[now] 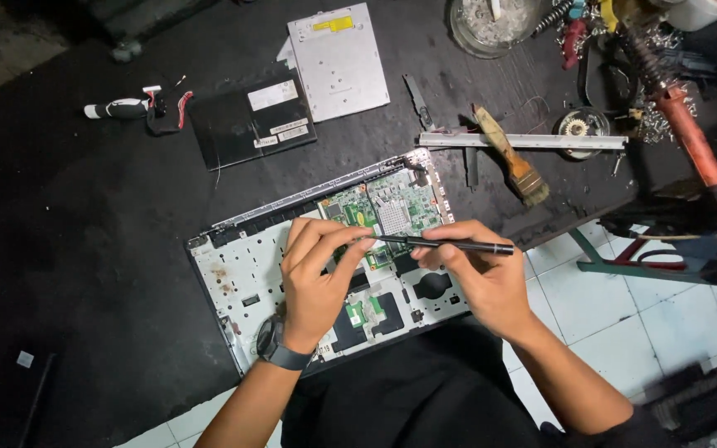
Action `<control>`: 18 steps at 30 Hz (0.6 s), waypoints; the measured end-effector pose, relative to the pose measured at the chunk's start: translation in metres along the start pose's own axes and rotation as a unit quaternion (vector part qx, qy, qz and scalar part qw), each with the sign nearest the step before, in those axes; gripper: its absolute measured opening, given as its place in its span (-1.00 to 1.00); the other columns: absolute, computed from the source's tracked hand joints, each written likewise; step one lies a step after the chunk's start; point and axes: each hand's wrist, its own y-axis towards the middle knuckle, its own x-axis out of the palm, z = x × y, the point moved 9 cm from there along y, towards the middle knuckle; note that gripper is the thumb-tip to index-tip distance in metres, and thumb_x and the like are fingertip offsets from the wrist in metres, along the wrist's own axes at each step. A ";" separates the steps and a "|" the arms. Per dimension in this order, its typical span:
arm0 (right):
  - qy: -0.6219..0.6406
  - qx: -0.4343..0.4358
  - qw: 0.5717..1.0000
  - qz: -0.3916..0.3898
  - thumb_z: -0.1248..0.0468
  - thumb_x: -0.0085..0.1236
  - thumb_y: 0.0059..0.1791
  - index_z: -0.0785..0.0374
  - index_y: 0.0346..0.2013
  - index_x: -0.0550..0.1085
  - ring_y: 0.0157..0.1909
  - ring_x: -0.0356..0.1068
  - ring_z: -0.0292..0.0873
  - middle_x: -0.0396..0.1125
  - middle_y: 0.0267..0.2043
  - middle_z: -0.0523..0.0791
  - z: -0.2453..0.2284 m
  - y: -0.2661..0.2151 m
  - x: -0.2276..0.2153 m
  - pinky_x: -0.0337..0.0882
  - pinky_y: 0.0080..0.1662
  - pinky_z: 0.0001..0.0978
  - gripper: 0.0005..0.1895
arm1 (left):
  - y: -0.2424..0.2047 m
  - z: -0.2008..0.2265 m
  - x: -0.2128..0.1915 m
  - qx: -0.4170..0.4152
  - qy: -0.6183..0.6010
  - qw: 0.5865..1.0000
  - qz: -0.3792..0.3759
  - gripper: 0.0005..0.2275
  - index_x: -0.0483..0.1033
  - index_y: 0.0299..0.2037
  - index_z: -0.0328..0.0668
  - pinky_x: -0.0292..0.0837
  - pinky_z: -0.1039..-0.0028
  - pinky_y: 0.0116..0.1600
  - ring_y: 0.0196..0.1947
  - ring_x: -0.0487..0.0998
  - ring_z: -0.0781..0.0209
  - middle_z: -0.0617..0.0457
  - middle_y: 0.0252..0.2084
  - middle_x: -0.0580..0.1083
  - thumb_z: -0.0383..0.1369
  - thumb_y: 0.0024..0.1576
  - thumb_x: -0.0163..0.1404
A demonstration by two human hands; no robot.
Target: The person uses a screwdriver to manipulate components on the exposed motherboard of a disassembled laptop. They then flip the laptop over to access the screen area, using a metal ruler to pry and remove the front bezel before flipping the device back over.
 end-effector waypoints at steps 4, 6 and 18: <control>-0.028 -0.026 0.999 0.012 0.28 0.15 0.03 0.49 -0.18 0.56 -0.31 0.59 -0.11 0.56 -0.39 0.12 -0.009 0.002 -0.003 0.60 -0.17 -0.25 -0.75 | 0.002 0.002 -0.001 0.012 -0.003 1.000 0.006 -0.93 0.68 -0.20 -0.19 0.47 0.33 -0.16 -0.28 0.50 0.11 0.09 -0.39 0.50 -0.53 0.16 0.19; -0.056 -0.149 0.987 0.029 0.24 0.06 0.09 0.40 -0.17 0.53 -0.03 0.58 0.12 0.45 -0.05 0.22 -0.037 0.005 -0.005 0.58 0.05 -0.04 -0.76 | 0.002 0.003 -0.002 0.017 -0.004 1.000 0.009 -0.95 0.69 -0.25 -0.18 0.48 0.33 -0.18 -0.30 0.49 0.11 0.09 -0.40 0.53 -0.53 0.15 0.20; -0.130 -0.367 0.898 0.204 0.56 0.06 0.14 0.42 -0.05 0.44 -0.43 0.54 0.18 -0.20 0.40 -0.17 -0.031 -0.024 0.005 0.71 -0.29 0.00 -0.89 | -0.005 0.003 -0.005 0.056 0.004 0.998 -0.006 -0.87 0.65 -0.25 -0.12 0.47 0.40 -0.05 -0.19 0.48 0.14 0.09 -0.29 0.53 -0.50 0.06 0.30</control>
